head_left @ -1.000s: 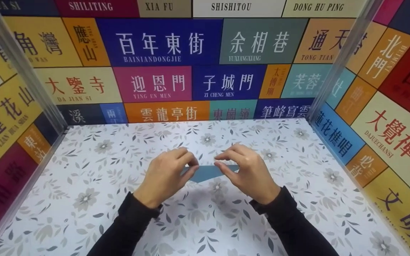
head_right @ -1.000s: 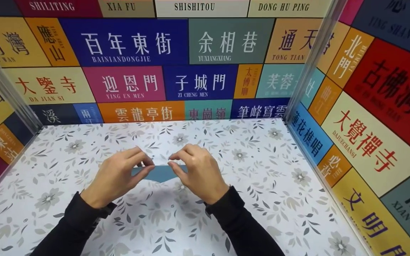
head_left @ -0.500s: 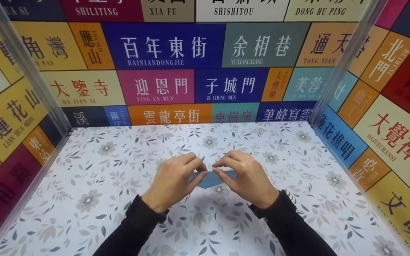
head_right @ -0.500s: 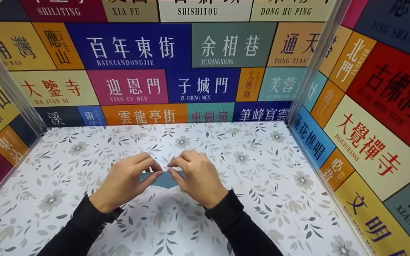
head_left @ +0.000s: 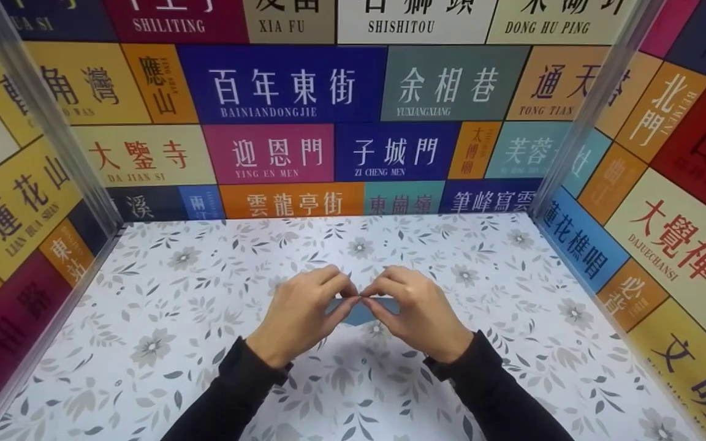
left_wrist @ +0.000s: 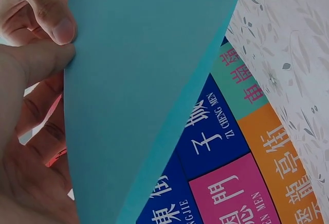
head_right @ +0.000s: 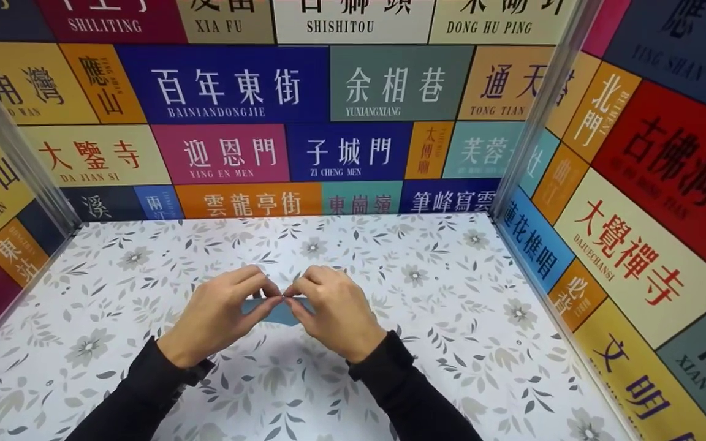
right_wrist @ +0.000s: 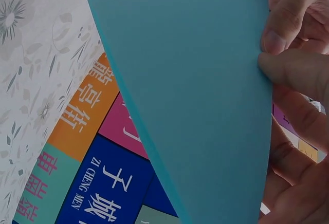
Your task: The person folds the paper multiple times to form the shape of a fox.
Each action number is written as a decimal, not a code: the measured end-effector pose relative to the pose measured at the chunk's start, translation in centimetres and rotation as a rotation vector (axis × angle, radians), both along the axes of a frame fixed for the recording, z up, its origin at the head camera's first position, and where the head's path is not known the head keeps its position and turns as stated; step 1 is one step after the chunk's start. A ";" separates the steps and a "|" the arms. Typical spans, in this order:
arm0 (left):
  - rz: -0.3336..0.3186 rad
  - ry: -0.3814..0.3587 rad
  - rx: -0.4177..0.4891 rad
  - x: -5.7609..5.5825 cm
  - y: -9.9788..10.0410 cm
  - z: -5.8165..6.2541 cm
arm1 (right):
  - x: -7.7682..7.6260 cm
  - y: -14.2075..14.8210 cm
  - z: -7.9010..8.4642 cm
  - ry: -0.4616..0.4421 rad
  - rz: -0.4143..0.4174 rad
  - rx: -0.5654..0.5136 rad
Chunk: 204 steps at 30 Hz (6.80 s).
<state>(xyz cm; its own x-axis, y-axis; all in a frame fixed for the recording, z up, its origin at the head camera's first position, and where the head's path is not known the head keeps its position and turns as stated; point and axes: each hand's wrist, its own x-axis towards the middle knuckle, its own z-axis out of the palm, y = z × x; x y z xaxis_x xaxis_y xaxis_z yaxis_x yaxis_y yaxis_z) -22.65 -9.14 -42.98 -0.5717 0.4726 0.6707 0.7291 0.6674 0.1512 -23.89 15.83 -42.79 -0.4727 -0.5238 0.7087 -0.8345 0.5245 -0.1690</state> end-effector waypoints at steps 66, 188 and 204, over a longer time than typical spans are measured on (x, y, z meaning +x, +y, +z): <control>-0.100 -0.118 0.060 -0.9 -2.2 0.4 | -1.4 2.0 0.5 -0.178 0.056 -0.042; -0.038 -0.439 -0.142 -2.4 -2.6 -2.8 | -4.1 1.5 -4.3 -0.392 -0.091 0.173; -0.135 -0.553 -0.288 -2.0 -0.7 -4.6 | -4.5 1.6 -5.6 -0.447 -0.125 0.207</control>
